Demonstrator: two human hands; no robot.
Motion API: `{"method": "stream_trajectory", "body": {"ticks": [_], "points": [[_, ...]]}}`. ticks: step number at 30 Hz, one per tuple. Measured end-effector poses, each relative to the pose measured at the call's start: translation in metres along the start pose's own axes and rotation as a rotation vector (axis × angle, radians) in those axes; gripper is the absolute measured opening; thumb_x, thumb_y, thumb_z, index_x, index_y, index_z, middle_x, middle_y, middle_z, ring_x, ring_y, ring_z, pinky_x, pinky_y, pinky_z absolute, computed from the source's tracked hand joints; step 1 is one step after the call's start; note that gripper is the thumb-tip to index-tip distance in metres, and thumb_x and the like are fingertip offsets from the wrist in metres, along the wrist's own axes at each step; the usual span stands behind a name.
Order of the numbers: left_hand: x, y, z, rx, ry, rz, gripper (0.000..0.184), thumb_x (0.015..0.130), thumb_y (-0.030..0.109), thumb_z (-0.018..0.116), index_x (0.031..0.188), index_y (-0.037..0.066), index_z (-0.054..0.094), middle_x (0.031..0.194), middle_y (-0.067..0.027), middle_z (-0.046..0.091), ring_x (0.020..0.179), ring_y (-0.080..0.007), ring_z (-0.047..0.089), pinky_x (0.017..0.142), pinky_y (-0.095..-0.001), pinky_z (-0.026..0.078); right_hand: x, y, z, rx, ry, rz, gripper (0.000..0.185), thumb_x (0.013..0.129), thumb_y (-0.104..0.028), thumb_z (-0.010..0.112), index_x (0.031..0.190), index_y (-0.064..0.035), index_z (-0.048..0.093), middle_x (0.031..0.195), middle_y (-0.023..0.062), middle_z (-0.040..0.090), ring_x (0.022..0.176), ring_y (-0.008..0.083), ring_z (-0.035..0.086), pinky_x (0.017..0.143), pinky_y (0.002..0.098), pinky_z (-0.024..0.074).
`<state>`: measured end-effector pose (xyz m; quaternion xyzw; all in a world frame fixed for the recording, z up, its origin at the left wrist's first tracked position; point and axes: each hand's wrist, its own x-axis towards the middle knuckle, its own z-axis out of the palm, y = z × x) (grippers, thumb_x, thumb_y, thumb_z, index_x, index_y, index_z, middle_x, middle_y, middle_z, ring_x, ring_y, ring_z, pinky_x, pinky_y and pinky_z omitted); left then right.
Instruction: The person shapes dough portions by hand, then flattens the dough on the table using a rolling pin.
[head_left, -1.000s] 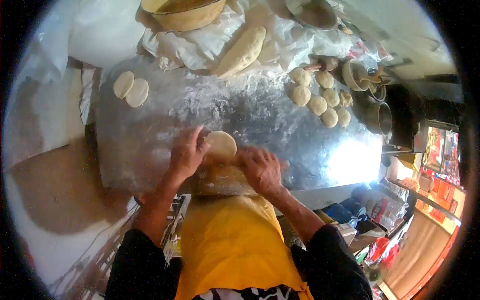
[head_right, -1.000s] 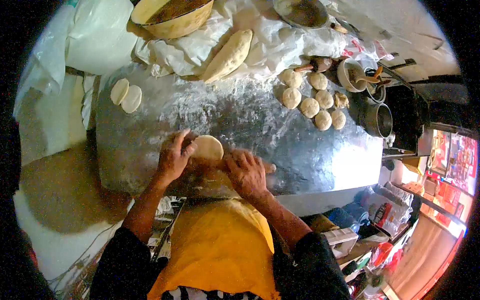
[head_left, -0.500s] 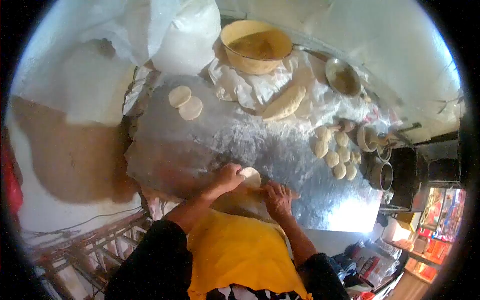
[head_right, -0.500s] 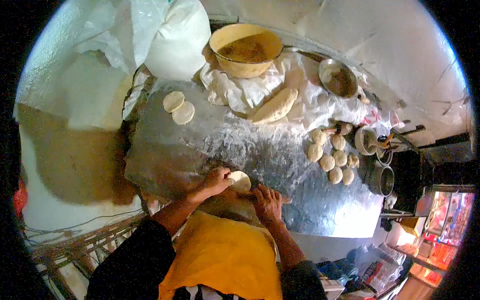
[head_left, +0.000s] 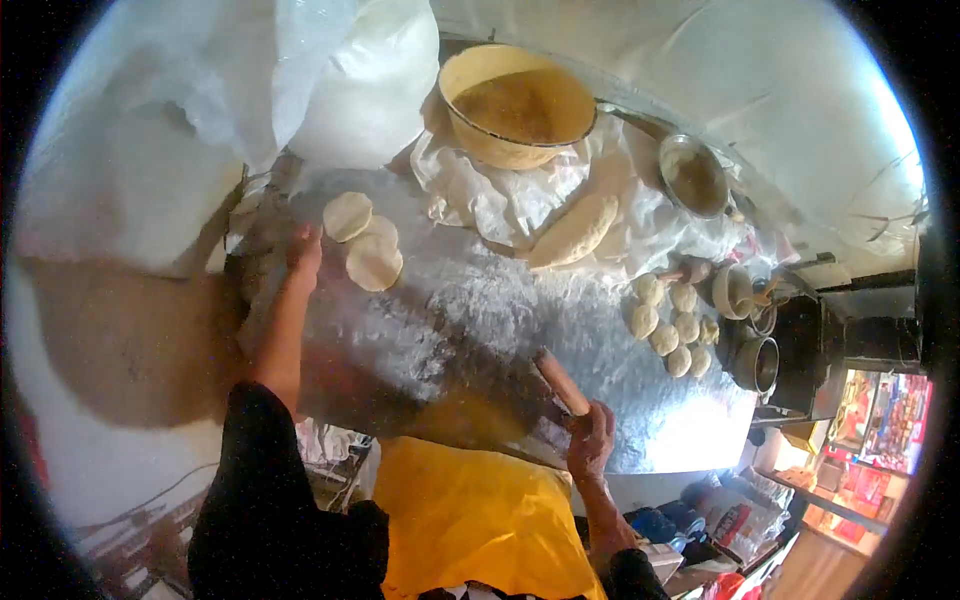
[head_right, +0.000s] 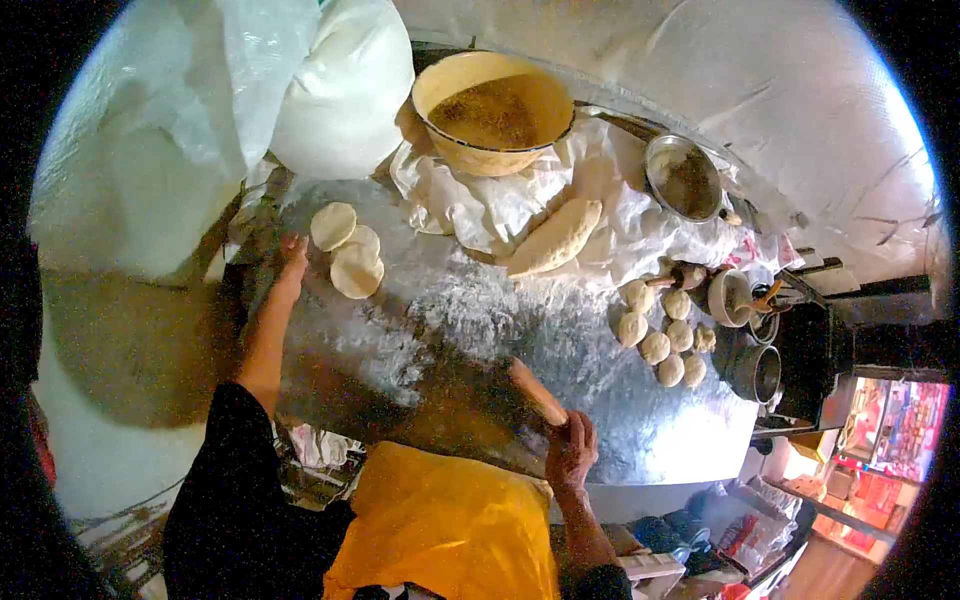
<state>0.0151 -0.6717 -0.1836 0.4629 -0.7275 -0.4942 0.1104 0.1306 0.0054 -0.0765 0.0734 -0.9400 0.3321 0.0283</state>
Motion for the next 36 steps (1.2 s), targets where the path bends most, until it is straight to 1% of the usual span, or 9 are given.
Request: {"method": "stream_trajectory", "body": {"ticks": [4,9,11,14,20,22,23,28,36], "points": [[0.015,0.028,0.028,0.242,0.129,0.152,0.046,0.091,0.032,0.077,0.125,0.003,0.071,0.123,-0.0171,0.075,0.114,-0.0311,0.070,0.098,-0.0404,0.053,0.010,0.012,0.000,-0.340,-0.074,0.011,0.040,0.097,-0.022,0.074,0.134,-0.0095,0.065,0.139,0.0159,0.062,0.120,0.0426,0.062,0.105,0.0547,0.0455],[0.008,0.064,0.025,0.280,-0.111,0.102,0.034,0.086,0.022,0.080,0.111,0.004,0.066,0.110,-0.0113,0.072,0.104,-0.0255,0.069,0.087,-0.0400,0.054,0.008,0.037,0.012,-0.496,-0.006,0.058,0.045,0.097,-0.029,0.070,0.139,-0.0164,0.064,0.139,0.0107,0.065,0.129,0.0365,0.058,0.111,0.0566,0.0380],[0.014,0.057,0.024,-0.021,-0.164,0.283,0.026,0.089,0.014,0.075,0.111,0.008,0.063,0.102,-0.0044,0.067,0.099,-0.0211,0.065,0.083,-0.0403,0.054,0.011,0.040,0.015,-0.497,0.030,0.069,0.045,0.096,-0.029,0.070,0.139,-0.0162,0.064,0.139,0.0107,0.065,0.128,0.0367,0.058,0.112,0.0566,0.0367],[-0.066,0.135,0.024,-0.526,-0.293,0.151,0.019,0.093,0.012,0.071,0.108,0.011,0.060,0.098,-0.0004,0.062,0.097,-0.0178,0.063,0.082,-0.0387,0.054,0.013,0.047,0.016,-0.487,0.052,0.093,0.046,0.096,-0.029,0.071,0.139,-0.0161,0.063,0.140,0.0106,0.064,0.128,0.0371,0.057,0.114,0.0566,0.0346],[-0.091,0.129,0.052,0.008,-0.404,0.234,0.020,0.101,0.014,0.067,0.121,0.009,0.063,0.105,-0.0026,0.069,0.089,-0.0190,0.066,0.082,-0.0357,0.056,0.020,0.049,-0.002,-0.429,-0.052,0.127,0.048,0.095,-0.028,0.071,0.141,-0.0171,0.061,0.143,0.0107,0.061,0.133,0.0367,0.053,0.116,0.0556,0.0325],[-0.117,0.127,0.082,0.272,-0.190,0.773,0.018,0.104,0.016,0.064,0.120,0.007,0.064,0.107,-0.0067,0.072,0.093,-0.0197,0.069,0.085,-0.0369,0.057,0.010,0.073,-0.013,-0.422,-0.047,0.097,0.049,0.095,-0.030,0.071,0.142,-0.0174,0.060,0.144,0.0102,0.060,0.133,0.0362,0.053,0.116,0.0560,0.0319],[-0.144,0.125,0.103,0.255,-0.358,0.620,0.020,0.105,0.015,0.062,0.123,0.005,0.065,0.112,-0.0118,0.074,0.104,-0.0220,0.071,0.093,-0.0376,0.056,0.002,0.084,-0.018,-0.403,-0.059,0.033,0.051,0.095,-0.032,0.071,0.142,-0.0177,0.060,0.144,0.0097,0.060,0.134,0.0357,0.052,0.116,0.0563,0.0312],[-0.335,0.180,0.248,0.390,-0.975,0.891,0.048,0.102,0.015,0.067,0.147,0.004,0.056,0.143,-0.0198,0.063,0.131,-0.0353,0.062,0.113,-0.0435,0.049,-0.010,0.131,-0.037,-0.439,0.004,0.049,0.057,0.092,-0.042,0.072,0.142,-0.0180,0.060,0.145,0.0090,0.060,0.134,0.0352,0.052,0.118,0.0575,0.0290],[-0.426,0.144,0.433,0.746,-0.664,1.593,0.067,0.099,0.026,0.072,0.158,0.008,0.046,0.160,-0.0190,0.046,0.147,-0.0447,0.043,0.122,-0.0536,0.038,0.014,0.159,-0.075,-0.357,0.082,0.088,0.052,0.086,-0.033,0.078,0.134,-0.0172,0.064,0.143,0.0076,0.061,0.131,0.0337,0.055,0.115,0.0561,0.0328]]}}
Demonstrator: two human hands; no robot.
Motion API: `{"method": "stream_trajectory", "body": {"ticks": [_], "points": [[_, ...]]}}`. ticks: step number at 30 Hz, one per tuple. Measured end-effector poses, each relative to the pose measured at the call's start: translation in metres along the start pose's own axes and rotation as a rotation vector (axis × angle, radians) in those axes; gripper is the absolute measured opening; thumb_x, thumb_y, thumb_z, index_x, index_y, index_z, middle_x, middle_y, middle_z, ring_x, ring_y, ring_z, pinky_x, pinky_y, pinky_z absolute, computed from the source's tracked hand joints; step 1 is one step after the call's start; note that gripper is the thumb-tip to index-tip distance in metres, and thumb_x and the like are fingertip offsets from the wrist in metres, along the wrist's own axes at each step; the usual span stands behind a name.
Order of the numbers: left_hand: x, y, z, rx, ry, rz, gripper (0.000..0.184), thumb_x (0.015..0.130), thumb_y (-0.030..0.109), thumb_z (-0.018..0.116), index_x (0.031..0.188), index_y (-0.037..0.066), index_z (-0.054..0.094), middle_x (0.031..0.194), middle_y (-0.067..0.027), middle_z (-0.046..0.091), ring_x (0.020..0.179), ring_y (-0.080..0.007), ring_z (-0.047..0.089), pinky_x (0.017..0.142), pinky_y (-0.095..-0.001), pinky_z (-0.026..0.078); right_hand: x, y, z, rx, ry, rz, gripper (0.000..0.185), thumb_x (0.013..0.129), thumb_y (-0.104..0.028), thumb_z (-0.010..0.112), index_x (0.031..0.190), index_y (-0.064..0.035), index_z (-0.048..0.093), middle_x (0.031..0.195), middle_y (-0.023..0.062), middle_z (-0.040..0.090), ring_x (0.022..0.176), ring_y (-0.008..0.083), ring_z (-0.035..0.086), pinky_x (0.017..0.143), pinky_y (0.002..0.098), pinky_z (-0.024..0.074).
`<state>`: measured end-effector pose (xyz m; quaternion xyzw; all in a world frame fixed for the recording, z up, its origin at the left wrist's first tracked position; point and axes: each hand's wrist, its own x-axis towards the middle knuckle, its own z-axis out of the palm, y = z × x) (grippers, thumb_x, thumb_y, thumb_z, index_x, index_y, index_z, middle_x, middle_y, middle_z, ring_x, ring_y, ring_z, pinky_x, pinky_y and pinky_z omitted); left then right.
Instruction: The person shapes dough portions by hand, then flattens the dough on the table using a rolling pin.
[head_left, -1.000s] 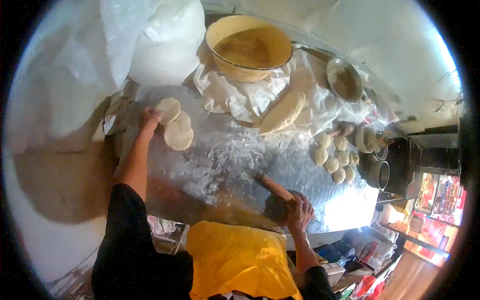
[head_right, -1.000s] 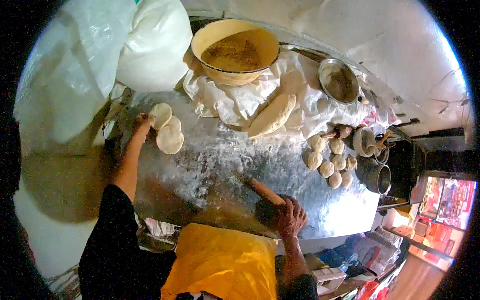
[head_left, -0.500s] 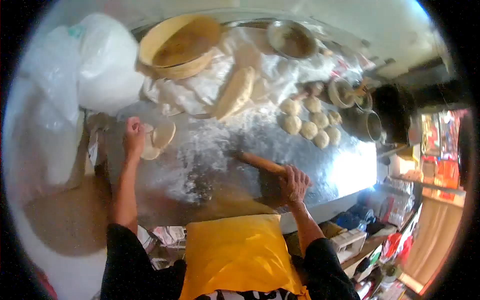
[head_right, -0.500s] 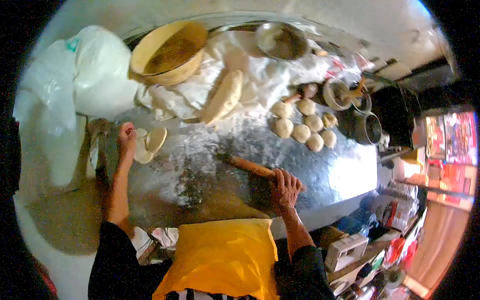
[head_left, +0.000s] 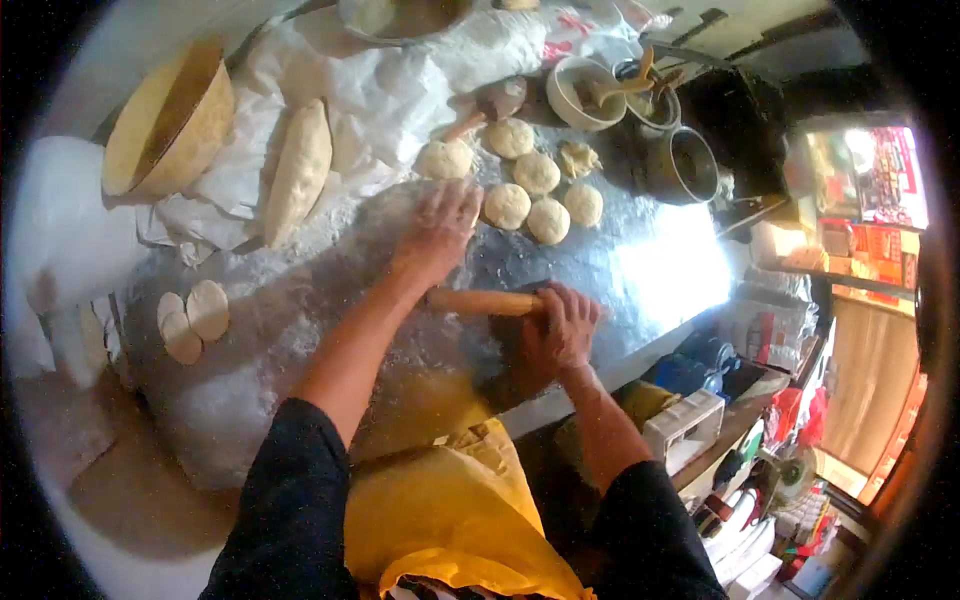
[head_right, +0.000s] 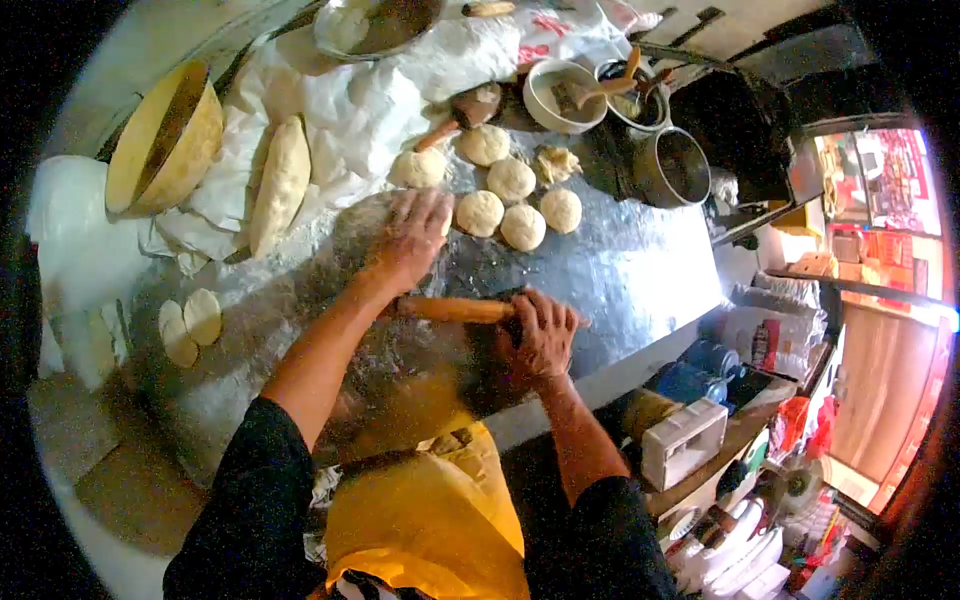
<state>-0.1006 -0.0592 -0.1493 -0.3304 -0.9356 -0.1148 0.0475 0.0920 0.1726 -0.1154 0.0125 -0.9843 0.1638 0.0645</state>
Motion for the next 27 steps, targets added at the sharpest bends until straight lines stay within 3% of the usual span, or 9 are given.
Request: {"method": "stream_trajectory", "body": {"ticks": [5,7,12,17,20,22,23,25,27], "points": [[-0.070,-0.019,-0.018,-0.270,-0.015,-0.176,0.070,0.094,0.011,0.076,0.158,0.007,0.047,0.161,-0.0190,0.046,0.146,-0.0446,0.046,0.118,-0.0533,0.044,0.019,0.032,-0.007,0.009,0.052,0.031,0.055,0.084,-0.030,0.080,0.135,-0.0169,0.063,0.143,0.0084,0.060,0.131,0.0342,0.054,0.114,0.0554,0.0321],[-0.102,-0.008,-0.018,-0.407,0.172,-0.268,0.071,0.090,0.003,0.078,0.156,0.007,0.050,0.160,-0.0184,0.047,0.143,-0.0432,0.051,0.113,-0.0519,0.050,0.019,0.041,-0.007,-0.003,0.049,0.089,0.055,0.085,-0.031,0.079,0.136,-0.0164,0.062,0.143,0.0089,0.060,0.133,0.0350,0.052,0.117,0.0550,0.0299],[-0.200,0.071,-0.011,-0.389,0.382,-0.284,0.041,0.090,0.002,0.077,0.131,0.000,0.071,0.140,-0.0198,0.066,0.135,-0.0430,0.060,0.115,-0.0498,0.049,0.019,0.043,-0.014,0.022,0.029,0.093,0.052,0.089,-0.031,0.076,0.136,-0.0163,0.061,0.145,0.0082,0.059,0.134,0.0345,0.052,0.118,0.0548,0.0285],[-0.214,0.106,-0.054,-0.399,0.267,-0.430,0.046,0.091,0.015,0.081,0.134,0.002,0.069,0.143,-0.0169,0.066,0.138,-0.0400,0.058,0.116,-0.0516,0.046,-0.004,0.048,-0.033,0.011,-0.101,0.004,0.051,0.093,-0.030,0.074,0.139,-0.0159,0.061,0.147,0.0094,0.059,0.137,0.0360,0.051,0.115,0.0546,0.0342],[-0.157,0.093,-0.071,-0.312,0.071,-0.505,0.063,0.095,0.037,0.079,0.146,0.005,0.061,0.153,-0.0158,0.058,0.147,-0.0391,0.049,0.121,-0.0599,0.036,-0.007,0.052,-0.035,-0.022,-0.135,-0.012,0.053,0.092,-0.026,0.076,0.142,-0.0189,0.062,0.149,0.0124,0.057,0.136,0.0376,0.052,0.111,0.0551,0.0395],[-0.133,0.090,-0.054,-0.113,-0.006,-0.407,0.085,0.093,0.063,0.070,0.156,0.008,0.051,0.165,-0.0146,0.045,0.155,-0.0387,0.036,0.124,-0.0673,0.025,-0.016,0.056,-0.036,-0.058,-0.147,-0.005,0.055,0.091,-0.023,0.078,0.143,-0.0208,0.062,0.149,0.0138,0.056,0.136,0.0381,0.053,0.110,0.0556,0.0409],[-0.120,0.082,-0.044,-0.128,0.001,-0.403,0.085,0.093,0.063,0.070,0.156,0.008,0.051,0.165,-0.0146,0.045,0.155,-0.0387,0.036,0.124,-0.0673,0.025,-0.016,0.059,-0.030,-0.073,-0.130,-0.019,0.056,0.091,-0.022,0.077,0.144,-0.0216,0.062,0.148,0.0133,0.057,0.135,0.0385,0.053,0.111,0.0561,0.0405],[-0.131,0.080,-0.050,-0.032,-0.151,-0.328,0.102,0.094,0.085,0.047,0.163,0.009,0.043,0.175,-0.0115,0.028,0.162,-0.0386,0.023,0.127,-0.0662,0.017,-0.021,0.050,-0.035,-0.062,-0.146,0.002,0.056,0.090,-0.022,0.078,0.144,-0.0214,0.062,0.148,0.0132,0.057,0.134,0.0386,0.053,0.111,0.0562,0.0403],[-0.133,0.078,-0.058,-0.073,-0.211,-0.281,0.103,0.095,0.085,0.046,0.163,0.007,0.042,0.176,-0.0136,0.026,0.162,-0.0408,0.022,0.127,-0.0676,0.014,-0.007,0.037,-0.036,-0.073,-0.102,0.001,0.056,0.090,-0.021,0.078,0.143,-0.0200,0.063,0.147,0.0129,0.056,0.133,0.0386,0.054,0.111,0.0552,0.0414]]}}
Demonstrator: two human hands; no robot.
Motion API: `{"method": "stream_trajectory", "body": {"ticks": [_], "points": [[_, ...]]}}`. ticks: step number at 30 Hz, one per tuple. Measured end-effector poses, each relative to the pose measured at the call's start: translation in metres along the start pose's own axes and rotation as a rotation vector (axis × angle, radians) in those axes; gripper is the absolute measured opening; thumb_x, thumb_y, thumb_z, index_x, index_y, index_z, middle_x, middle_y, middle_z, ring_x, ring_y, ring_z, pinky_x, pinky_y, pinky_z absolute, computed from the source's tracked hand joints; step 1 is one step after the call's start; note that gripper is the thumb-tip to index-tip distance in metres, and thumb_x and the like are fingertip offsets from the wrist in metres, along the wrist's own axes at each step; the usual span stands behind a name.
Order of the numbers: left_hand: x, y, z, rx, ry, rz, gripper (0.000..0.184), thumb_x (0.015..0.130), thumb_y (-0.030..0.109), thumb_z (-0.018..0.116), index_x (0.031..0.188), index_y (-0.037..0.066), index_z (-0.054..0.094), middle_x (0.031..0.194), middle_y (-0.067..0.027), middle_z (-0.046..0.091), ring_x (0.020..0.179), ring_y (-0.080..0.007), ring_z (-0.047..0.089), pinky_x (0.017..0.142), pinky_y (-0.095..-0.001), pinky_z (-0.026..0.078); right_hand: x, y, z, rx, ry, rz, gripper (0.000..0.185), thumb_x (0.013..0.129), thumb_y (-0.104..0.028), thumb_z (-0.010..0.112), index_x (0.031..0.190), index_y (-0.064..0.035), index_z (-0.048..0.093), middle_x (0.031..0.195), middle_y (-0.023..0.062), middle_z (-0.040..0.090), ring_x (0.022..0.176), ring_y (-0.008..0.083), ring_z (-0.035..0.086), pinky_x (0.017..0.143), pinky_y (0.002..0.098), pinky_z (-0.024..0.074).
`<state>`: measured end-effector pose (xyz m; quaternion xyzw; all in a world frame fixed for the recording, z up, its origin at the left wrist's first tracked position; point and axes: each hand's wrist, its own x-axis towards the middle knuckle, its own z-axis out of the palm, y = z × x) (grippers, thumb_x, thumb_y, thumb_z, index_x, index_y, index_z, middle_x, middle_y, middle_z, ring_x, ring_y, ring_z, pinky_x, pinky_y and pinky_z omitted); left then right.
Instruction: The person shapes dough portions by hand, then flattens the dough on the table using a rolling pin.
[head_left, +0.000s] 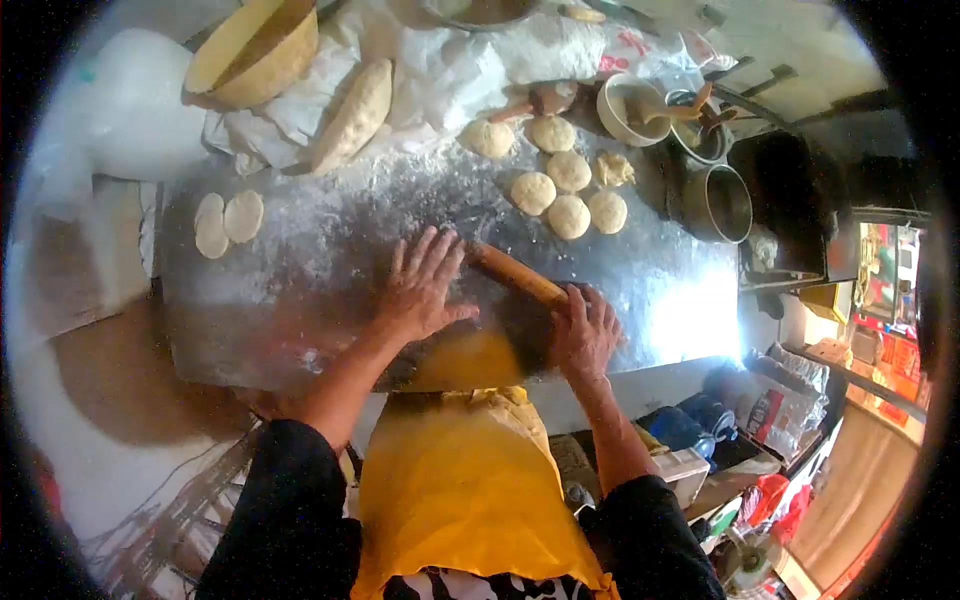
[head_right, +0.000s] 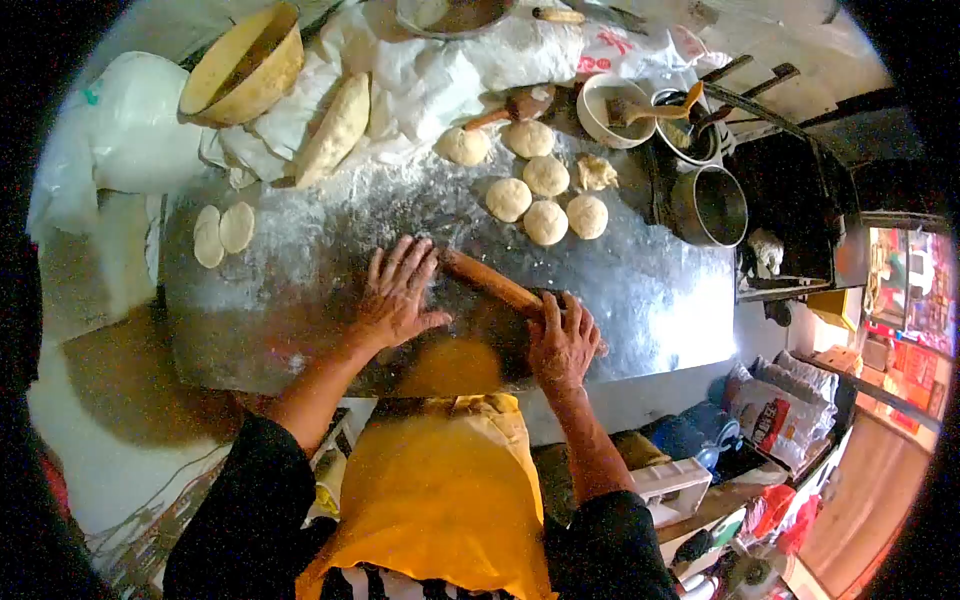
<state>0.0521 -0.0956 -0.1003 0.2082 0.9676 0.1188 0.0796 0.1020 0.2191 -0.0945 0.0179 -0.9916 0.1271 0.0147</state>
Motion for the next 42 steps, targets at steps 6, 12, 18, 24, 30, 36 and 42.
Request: {"method": "stream_trajectory", "body": {"ticks": [6,12,18,24,30,36,42], "points": [[0.007,-0.004,0.014,-0.060,0.089,-0.105,0.109,0.094,0.084,0.048,0.170,0.008,0.026,0.176,-0.0173,0.026,0.162,-0.0422,0.021,0.128,-0.0667,0.013,0.003,0.005,-0.011,0.046,-0.060,0.050,0.051,0.090,-0.022,0.078,0.139,-0.0168,0.065,0.144,0.0104,0.059,0.131,0.0374,0.055,0.107,0.0522,0.0448],[-0.009,-0.025,0.019,-0.739,0.193,-0.293,0.093,0.103,0.053,0.063,0.171,0.006,0.019,0.174,-0.0183,0.028,0.160,-0.0374,0.027,0.129,-0.0526,0.022,0.001,-0.031,-0.021,0.123,-0.165,-0.106,0.041,0.094,-0.023,0.074,0.134,-0.0171,0.067,0.141,0.0085,0.062,0.127,0.0349,0.059,0.103,0.0514,0.0472],[-0.034,-0.075,-0.022,-0.006,0.221,-0.226,0.079,0.104,0.056,0.059,0.164,0.011,0.038,0.165,-0.0161,0.045,0.154,-0.0383,0.039,0.125,-0.0630,0.023,0.046,-0.118,0.009,0.083,-0.190,-0.463,0.057,0.099,-0.043,0.067,0.147,-0.0133,0.058,0.155,0.0156,0.055,0.140,0.0379,0.053,0.107,0.0551,0.0451],[-0.063,-0.054,-0.023,-0.033,0.131,-0.150,0.087,0.104,0.073,0.042,0.168,0.014,0.035,0.171,-0.0129,0.040,0.160,-0.0395,0.030,0.126,-0.0686,0.016,0.002,-0.117,0.024,0.098,-0.203,-0.388,0.079,0.104,-0.061,0.055,0.158,-0.0042,0.047,0.162,0.0200,0.049,0.151,0.0394,0.044,0.120,0.0591,0.0347],[-0.007,-0.080,-0.019,-0.082,0.284,-0.193,0.065,0.106,0.041,0.061,0.163,0.017,0.042,0.163,-0.0129,0.048,0.149,-0.0410,0.043,0.122,-0.0569,0.030,0.082,-0.121,0.036,0.051,-0.084,-0.422,0.073,0.102,-0.067,0.052,0.155,-0.0165,0.053,0.158,0.0151,0.053,0.147,0.0377,0.047,0.117,0.0583,0.0372],[-0.024,-0.069,-0.036,-0.326,0.121,-0.110,0.014,0.095,0.022,0.072,0.098,0.009,0.068,0.143,-0.0131,0.063,0.138,-0.0403,0.055,0.114,-0.0555,0.042,0.006,-0.089,0.041,0.147,-0.169,-0.455,0.052,0.098,-0.034,0.068,0.144,-0.0135,0.060,0.147,0.0133,0.060,0.136,0.0348,0.057,0.106,0.0530,0.0470],[-0.029,-0.072,-0.016,-0.022,0.288,-0.259,0.039,0.104,0.038,0.063,0.134,0.012,0.065,0.157,-0.0142,0.052,0.146,-0.0433,0.046,0.121,-0.0646,0.029,0.026,-0.125,0.017,0.042,-0.179,-0.398,0.056,0.102,-0.042,0.061,0.150,-0.0124,0.057,0.158,0.0155,0.052,0.147,0.0353,0.048,0.112,0.0553,0.0420]]}}
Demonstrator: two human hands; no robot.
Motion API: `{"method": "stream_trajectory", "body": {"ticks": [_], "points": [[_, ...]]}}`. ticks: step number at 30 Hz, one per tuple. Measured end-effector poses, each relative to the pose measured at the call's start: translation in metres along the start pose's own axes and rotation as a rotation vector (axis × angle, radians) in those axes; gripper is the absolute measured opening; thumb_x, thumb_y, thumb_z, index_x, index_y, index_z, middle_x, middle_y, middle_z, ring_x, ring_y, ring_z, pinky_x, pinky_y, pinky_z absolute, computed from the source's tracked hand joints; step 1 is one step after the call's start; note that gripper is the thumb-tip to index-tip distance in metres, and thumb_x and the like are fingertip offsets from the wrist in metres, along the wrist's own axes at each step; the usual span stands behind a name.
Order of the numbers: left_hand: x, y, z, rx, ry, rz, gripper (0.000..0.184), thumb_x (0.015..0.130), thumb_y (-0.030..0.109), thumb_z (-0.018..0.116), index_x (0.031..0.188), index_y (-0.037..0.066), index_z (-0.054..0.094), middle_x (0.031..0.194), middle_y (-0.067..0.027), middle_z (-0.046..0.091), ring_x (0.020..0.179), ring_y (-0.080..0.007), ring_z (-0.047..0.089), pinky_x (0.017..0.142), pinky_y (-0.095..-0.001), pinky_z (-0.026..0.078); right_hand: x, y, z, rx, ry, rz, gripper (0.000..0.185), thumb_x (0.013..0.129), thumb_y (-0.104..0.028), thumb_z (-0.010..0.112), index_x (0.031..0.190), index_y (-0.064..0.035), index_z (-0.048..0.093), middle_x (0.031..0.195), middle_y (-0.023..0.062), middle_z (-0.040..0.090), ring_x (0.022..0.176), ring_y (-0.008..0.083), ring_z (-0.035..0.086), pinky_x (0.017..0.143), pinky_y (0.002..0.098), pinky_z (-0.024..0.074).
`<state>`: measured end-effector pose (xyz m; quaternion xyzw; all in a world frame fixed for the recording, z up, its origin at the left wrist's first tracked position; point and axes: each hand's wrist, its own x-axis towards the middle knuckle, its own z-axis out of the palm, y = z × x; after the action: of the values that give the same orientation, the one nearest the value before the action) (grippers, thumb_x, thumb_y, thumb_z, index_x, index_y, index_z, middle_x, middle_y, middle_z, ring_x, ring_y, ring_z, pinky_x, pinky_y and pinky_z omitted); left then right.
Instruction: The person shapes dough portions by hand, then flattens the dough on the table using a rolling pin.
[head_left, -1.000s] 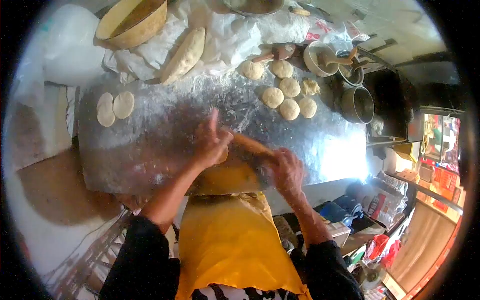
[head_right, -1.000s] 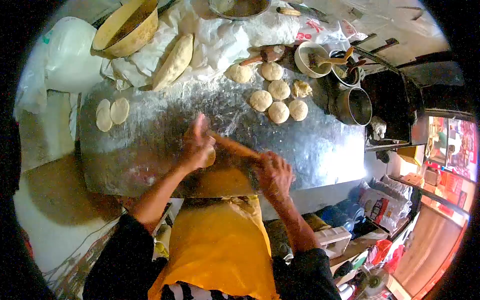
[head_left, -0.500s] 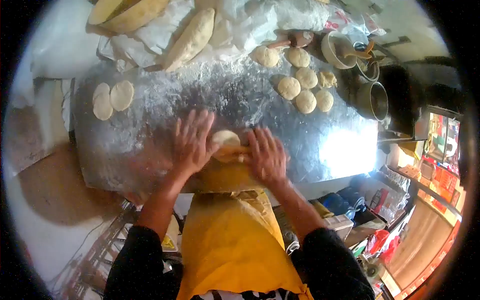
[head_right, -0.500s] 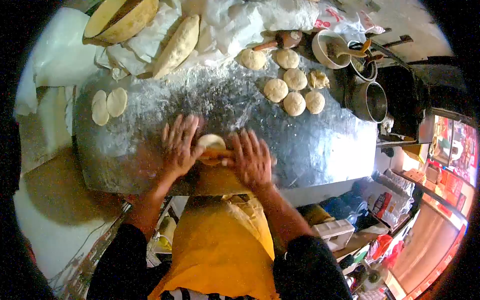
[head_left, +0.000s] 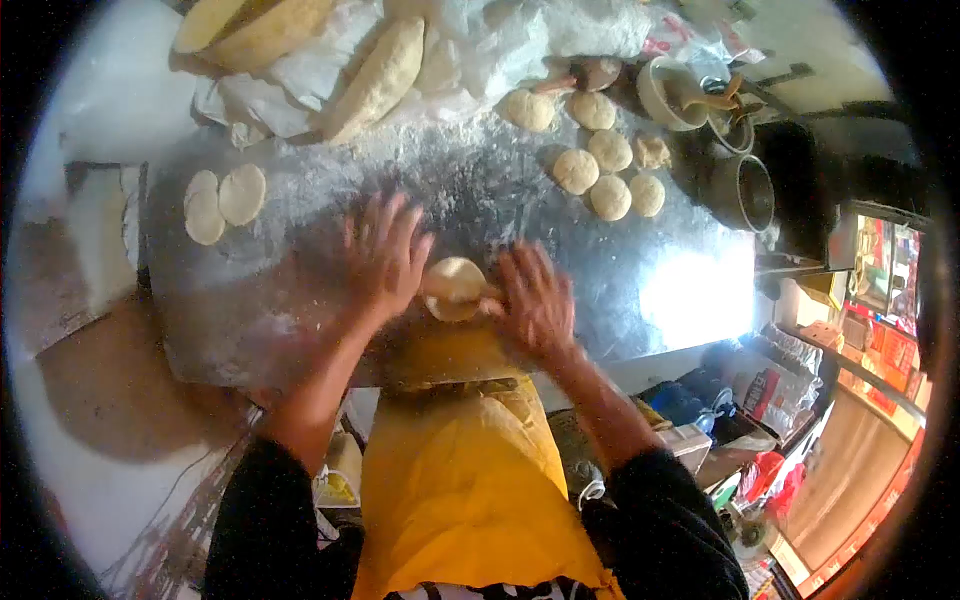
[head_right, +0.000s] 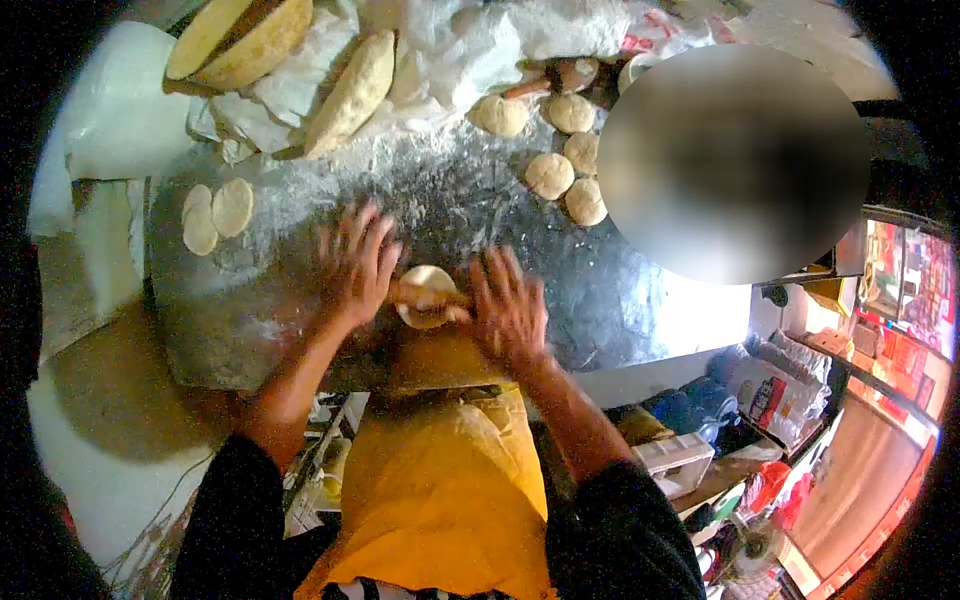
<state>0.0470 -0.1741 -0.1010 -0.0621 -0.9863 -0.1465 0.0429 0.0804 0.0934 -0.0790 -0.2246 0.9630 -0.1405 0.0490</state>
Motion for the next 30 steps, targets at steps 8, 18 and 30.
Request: {"method": "stream_trajectory", "body": {"ticks": [8,18,30], "points": [[-0.025,-0.002,-0.009,-0.042,-0.104,0.147,0.064,0.106,0.044,0.060,0.163,0.018,0.045,0.169,-0.0110,0.043,0.156,-0.0388,0.037,0.125,-0.0654,0.024,-0.033,-0.025,0.026,0.042,-0.132,0.134,0.082,0.104,-0.066,0.046,0.165,-0.0111,0.039,0.167,0.0179,0.042,0.156,0.0371,0.038,0.124,0.0611,0.0268],[-0.002,-0.005,-0.017,-0.336,-0.233,0.184,0.012,0.100,0.021,0.068,0.108,0.011,0.068,0.145,-0.0102,0.059,0.148,-0.0385,0.047,0.119,-0.0567,0.036,-0.030,0.006,0.022,0.139,0.051,-0.034,0.057,0.093,-0.031,0.072,0.147,-0.0160,0.061,0.154,0.0146,0.054,0.137,0.0359,0.055,0.109,0.0524,0.0462],[-0.005,0.003,-0.019,-0.143,-0.193,0.254,0.057,0.105,0.042,0.063,0.156,0.019,0.053,0.161,-0.0118,0.051,0.154,-0.0370,0.041,0.124,-0.0638,0.028,-0.026,-0.023,0.021,0.036,-0.035,0.198,0.089,0.099,-0.072,0.050,0.163,-0.0105,0.043,0.167,0.0180,0.043,0.156,0.0380,0.037,0.124,0.0645,0.0243]]}}
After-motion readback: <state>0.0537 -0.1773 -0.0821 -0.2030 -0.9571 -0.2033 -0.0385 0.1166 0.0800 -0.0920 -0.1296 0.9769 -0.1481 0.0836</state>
